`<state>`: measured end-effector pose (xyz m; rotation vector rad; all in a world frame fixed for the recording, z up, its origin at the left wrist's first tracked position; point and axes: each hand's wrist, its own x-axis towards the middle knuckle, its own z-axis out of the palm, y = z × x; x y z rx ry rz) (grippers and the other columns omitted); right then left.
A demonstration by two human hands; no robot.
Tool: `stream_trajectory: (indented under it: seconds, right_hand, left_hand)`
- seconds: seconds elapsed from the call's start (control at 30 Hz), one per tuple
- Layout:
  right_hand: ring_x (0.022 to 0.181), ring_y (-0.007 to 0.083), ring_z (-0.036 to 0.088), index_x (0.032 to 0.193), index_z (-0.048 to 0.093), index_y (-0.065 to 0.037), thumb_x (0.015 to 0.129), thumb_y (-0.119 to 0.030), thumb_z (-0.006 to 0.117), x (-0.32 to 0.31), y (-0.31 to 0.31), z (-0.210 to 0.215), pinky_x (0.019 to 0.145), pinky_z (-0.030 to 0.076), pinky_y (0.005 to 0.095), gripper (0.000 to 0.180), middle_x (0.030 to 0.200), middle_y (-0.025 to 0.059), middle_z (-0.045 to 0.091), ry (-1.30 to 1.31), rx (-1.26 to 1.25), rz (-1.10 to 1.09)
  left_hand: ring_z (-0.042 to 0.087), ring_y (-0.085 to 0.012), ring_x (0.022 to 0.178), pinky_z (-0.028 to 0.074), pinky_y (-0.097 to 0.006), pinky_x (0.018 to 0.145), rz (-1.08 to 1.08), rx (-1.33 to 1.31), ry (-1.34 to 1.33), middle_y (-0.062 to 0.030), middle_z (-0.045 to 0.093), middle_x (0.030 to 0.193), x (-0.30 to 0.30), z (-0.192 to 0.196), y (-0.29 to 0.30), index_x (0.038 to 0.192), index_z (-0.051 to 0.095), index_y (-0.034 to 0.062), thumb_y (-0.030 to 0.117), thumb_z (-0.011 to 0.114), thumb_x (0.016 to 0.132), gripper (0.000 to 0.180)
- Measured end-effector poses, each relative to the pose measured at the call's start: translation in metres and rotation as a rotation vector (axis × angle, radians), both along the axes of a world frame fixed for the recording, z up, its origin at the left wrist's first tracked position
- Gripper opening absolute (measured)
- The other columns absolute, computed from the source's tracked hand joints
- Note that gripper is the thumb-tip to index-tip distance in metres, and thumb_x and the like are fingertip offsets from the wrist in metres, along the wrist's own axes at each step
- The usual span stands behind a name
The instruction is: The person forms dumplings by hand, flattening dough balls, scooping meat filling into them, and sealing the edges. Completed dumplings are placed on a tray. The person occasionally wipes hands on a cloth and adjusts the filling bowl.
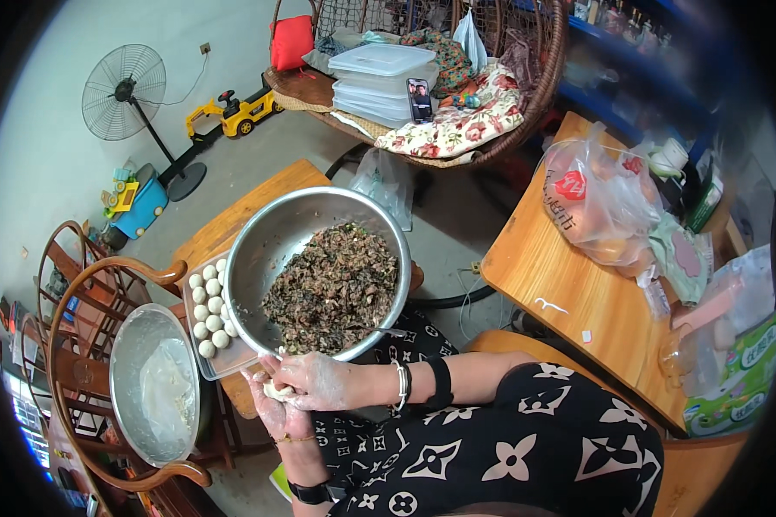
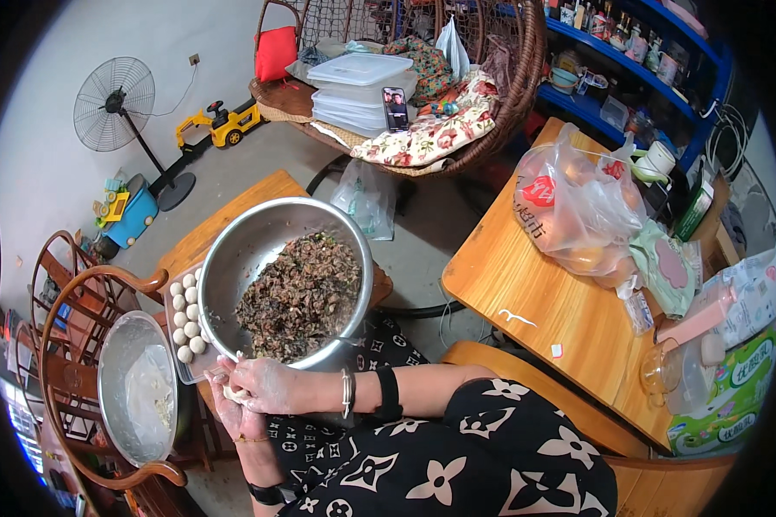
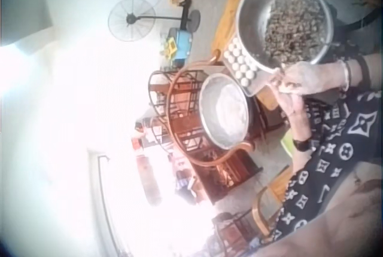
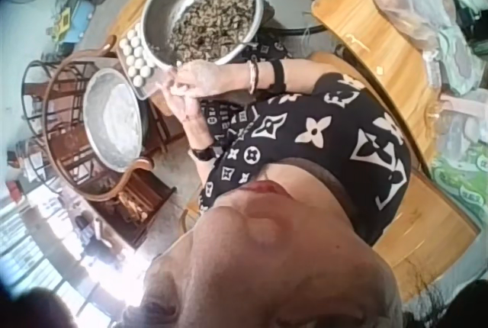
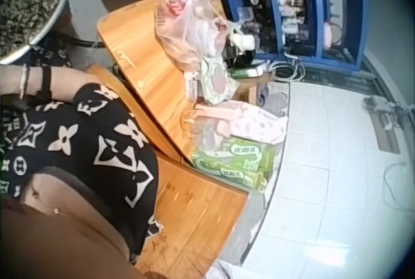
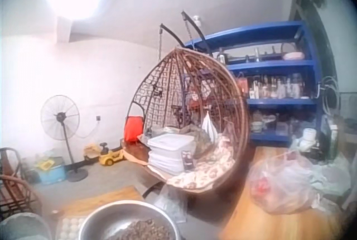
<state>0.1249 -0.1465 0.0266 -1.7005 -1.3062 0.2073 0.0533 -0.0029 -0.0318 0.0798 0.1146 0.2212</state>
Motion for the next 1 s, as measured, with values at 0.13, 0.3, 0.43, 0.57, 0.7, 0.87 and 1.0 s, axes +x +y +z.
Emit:
stream_trajectory:
  seconds: [0.13, 0.3, 0.43, 0.57, 0.7, 0.87, 1.0]
  right_hand:
    - [0.074, 0.0183, 0.067, 0.096, 0.068, 0.000, 0.084, -0.014, 0.072, 0.002, -0.004, 0.011, 0.070, 0.054, 0.0311, 0.019, 0.081, 0.0094, 0.069, 0.471, 0.065, 0.102]
    - [0.075, 0.0081, 0.062, 0.094, 0.068, 0.000, 0.085, -0.015, 0.073, 0.008, -0.007, 0.022, 0.069, 0.052, 0.0264, 0.018, 0.083, 0.0041, 0.069, 0.566, 0.141, 0.094]
    - [0.088, 0.0325, 0.065, 0.103, 0.062, 0.003, 0.085, -0.013, 0.069, 0.013, -0.002, 0.012, 0.081, 0.052, 0.0411, 0.025, 0.094, 0.0162, 0.062, -0.031, 0.124, -0.001]
    - [0.093, 0.0378, 0.061, 0.098, 0.058, -0.001, 0.087, -0.014, 0.064, 0.010, 0.002, -0.001, 0.082, 0.051, 0.0441, 0.017, 0.096, 0.0181, 0.057, -0.069, 0.275, 0.027]
    - [0.094, 0.0392, 0.061, 0.098, 0.058, 0.001, 0.088, -0.013, 0.063, 0.010, -0.004, 0.006, 0.083, 0.051, 0.0442, 0.018, 0.099, 0.0196, 0.059, -0.043, 0.218, 0.019]
    - [0.089, 0.0368, 0.064, 0.102, 0.060, 0.004, 0.082, -0.011, 0.067, 0.012, -0.005, 0.011, 0.080, 0.052, 0.0422, 0.025, 0.097, 0.0206, 0.064, 0.001, 0.060, 0.026]
    - [0.079, 0.0202, 0.065, 0.100, 0.063, 0.002, 0.085, -0.011, 0.070, 0.012, -0.011, 0.025, 0.074, 0.053, 0.0322, 0.021, 0.088, 0.0121, 0.067, 0.469, 0.123, 0.056]
  left_hand:
    - [0.066, -0.0262, 0.109, 0.044, -0.046, 0.108, -0.027, -0.029, -0.039, -0.0140, 0.072, 0.109, -0.006, -0.009, 0.009, 0.106, 0.064, 0.0029, 0.037, 0.054, 0.103, 0.036]
    - [0.062, -0.0271, 0.112, 0.048, -0.044, 0.102, 0.003, 0.219, 0.000, -0.0137, 0.068, 0.118, -0.008, 0.032, -0.001, 0.109, 0.065, 0.0019, 0.038, 0.051, 0.104, 0.040]
    - [0.063, -0.0261, 0.111, 0.048, -0.044, 0.102, -0.107, 0.167, 0.128, -0.0129, 0.069, 0.115, -0.001, 0.028, -0.007, 0.109, 0.067, 0.0054, 0.042, 0.053, 0.103, 0.040]
    - [0.064, -0.0258, 0.110, 0.051, -0.042, 0.100, -0.096, 0.293, 0.196, -0.0134, 0.069, 0.114, 0.004, 0.015, -0.008, 0.112, 0.066, 0.0036, 0.036, 0.050, 0.105, 0.036]
    - [0.065, -0.0221, 0.107, 0.052, -0.039, 0.097, 0.041, 0.642, 0.256, -0.0096, 0.069, 0.112, 0.000, 0.032, -0.017, 0.113, 0.065, 0.0062, 0.038, 0.047, 0.107, 0.037]
    - [0.065, -0.0202, 0.105, 0.052, -0.038, 0.095, -0.034, 0.542, 0.124, -0.0073, 0.068, 0.112, -0.005, 0.037, -0.026, 0.117, 0.062, 0.0058, 0.036, 0.046, 0.107, 0.035]
    - [0.065, -0.0195, 0.101, 0.055, -0.033, 0.087, -0.034, 0.461, 0.183, -0.0107, 0.066, 0.108, -0.003, 0.029, -0.024, 0.118, 0.059, 0.0019, 0.033, 0.047, 0.107, 0.035]
